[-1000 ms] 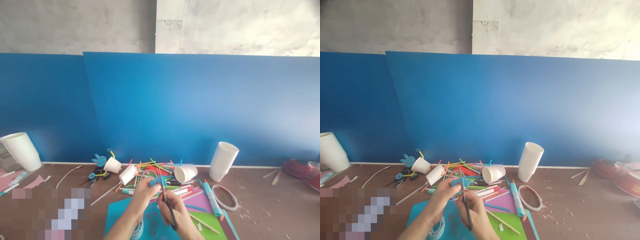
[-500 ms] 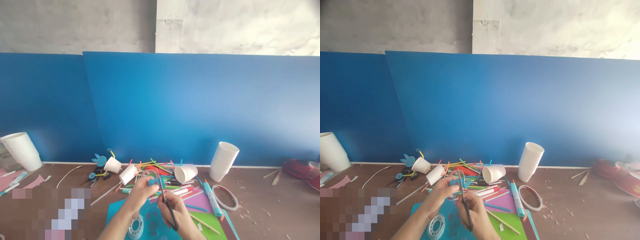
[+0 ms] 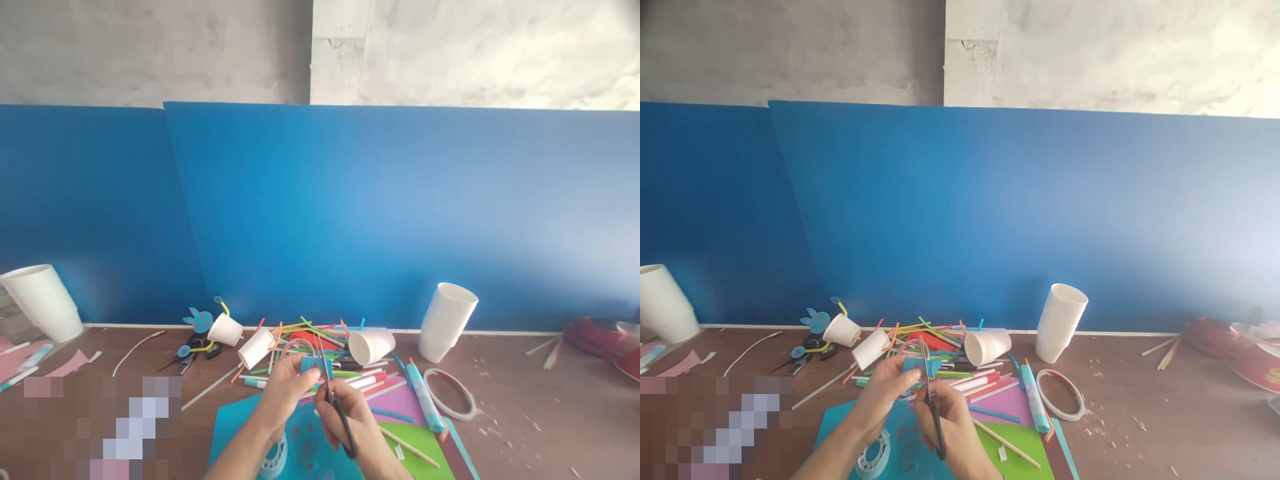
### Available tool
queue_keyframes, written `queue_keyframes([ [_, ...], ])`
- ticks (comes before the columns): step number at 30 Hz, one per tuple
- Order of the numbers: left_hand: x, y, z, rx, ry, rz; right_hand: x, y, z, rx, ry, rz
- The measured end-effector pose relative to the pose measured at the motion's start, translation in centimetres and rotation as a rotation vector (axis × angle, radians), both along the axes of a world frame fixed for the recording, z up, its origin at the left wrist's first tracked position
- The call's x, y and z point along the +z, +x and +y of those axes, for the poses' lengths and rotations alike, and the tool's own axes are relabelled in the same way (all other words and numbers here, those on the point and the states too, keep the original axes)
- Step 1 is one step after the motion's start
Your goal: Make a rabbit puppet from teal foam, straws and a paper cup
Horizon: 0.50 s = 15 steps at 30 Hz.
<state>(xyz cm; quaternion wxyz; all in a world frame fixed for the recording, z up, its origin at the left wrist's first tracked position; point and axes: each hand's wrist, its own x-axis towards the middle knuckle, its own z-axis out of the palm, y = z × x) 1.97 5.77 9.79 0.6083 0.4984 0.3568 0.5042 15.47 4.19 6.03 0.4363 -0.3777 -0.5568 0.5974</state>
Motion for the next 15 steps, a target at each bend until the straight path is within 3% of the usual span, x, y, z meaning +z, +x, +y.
queue_keyframes([
  [15,-0.4,-1.5,1.1,-0.069,-0.037,0.097,0.3,0.1,0.2,0.044,-0.014,-0.025],
])
